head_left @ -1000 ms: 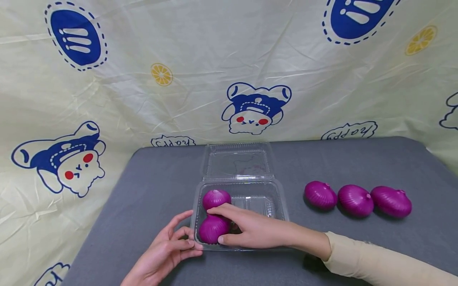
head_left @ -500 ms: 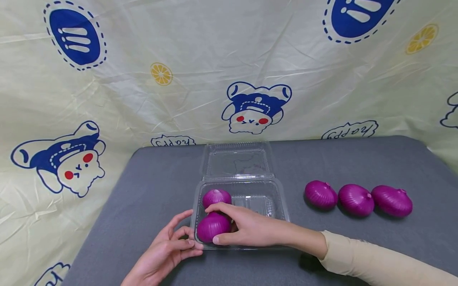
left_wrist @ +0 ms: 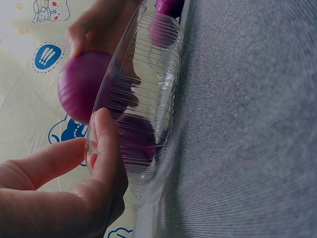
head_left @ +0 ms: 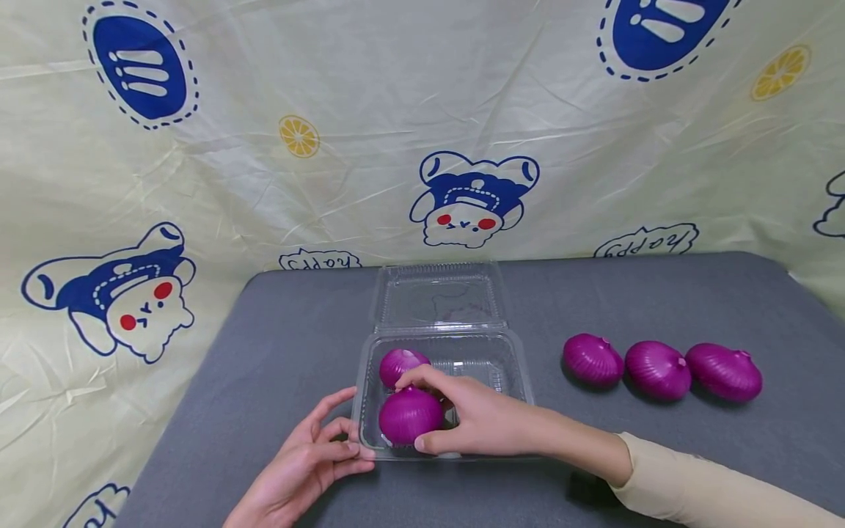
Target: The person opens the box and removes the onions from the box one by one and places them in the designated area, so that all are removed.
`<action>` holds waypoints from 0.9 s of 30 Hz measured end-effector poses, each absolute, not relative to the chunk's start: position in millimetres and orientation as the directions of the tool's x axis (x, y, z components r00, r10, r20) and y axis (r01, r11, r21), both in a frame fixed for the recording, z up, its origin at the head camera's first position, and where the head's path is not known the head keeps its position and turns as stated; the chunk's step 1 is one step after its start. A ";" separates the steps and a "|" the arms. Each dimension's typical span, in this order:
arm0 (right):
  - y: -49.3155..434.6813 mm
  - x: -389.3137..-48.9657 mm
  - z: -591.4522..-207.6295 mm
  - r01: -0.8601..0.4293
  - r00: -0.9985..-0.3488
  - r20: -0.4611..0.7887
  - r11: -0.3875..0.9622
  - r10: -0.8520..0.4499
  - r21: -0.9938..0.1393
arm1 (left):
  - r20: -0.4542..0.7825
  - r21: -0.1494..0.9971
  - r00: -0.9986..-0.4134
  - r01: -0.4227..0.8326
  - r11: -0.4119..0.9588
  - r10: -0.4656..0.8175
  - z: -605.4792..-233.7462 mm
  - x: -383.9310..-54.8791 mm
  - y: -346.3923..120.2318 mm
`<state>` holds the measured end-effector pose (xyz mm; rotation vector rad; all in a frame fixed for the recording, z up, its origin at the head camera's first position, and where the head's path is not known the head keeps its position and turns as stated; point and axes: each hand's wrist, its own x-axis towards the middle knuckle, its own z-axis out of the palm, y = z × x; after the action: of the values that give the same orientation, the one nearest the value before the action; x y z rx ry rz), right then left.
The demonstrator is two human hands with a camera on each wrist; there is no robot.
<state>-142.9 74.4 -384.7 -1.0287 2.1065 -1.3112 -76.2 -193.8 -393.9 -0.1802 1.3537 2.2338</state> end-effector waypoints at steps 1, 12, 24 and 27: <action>76.6 -141.8 -383.1 -0.350 -0.626 0.009 0.271 -0.779 -0.897 | -0.367 0.790 -0.858 -0.491 -0.366 0.359 -393.7 -76.3 -193.7; 105.0 -127.1 -366.2 -0.337 -0.688 -0.022 0.345 -0.726 -0.876 | -0.337 0.804 -0.868 -0.467 -0.369 0.364 -395.0 -75.2 -194.3; 140.6 -114.5 -364.0 -0.422 -0.715 0.036 0.389 -0.699 -0.819 | -0.331 0.806 -0.870 -0.462 -0.371 0.365 -396.2 -75.4 -194.0; 149.8 -110.8 -363.5 -0.435 -0.729 0.059 0.396 -0.682 -0.809 | -0.335 0.804 -0.870 -0.465 -0.371 0.363 -396.3 -75.3 -194.2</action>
<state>-110.8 149.8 -363.5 -0.9783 2.3749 -1.2480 -75.3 -194.2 -396.3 -0.1375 1.3658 2.2498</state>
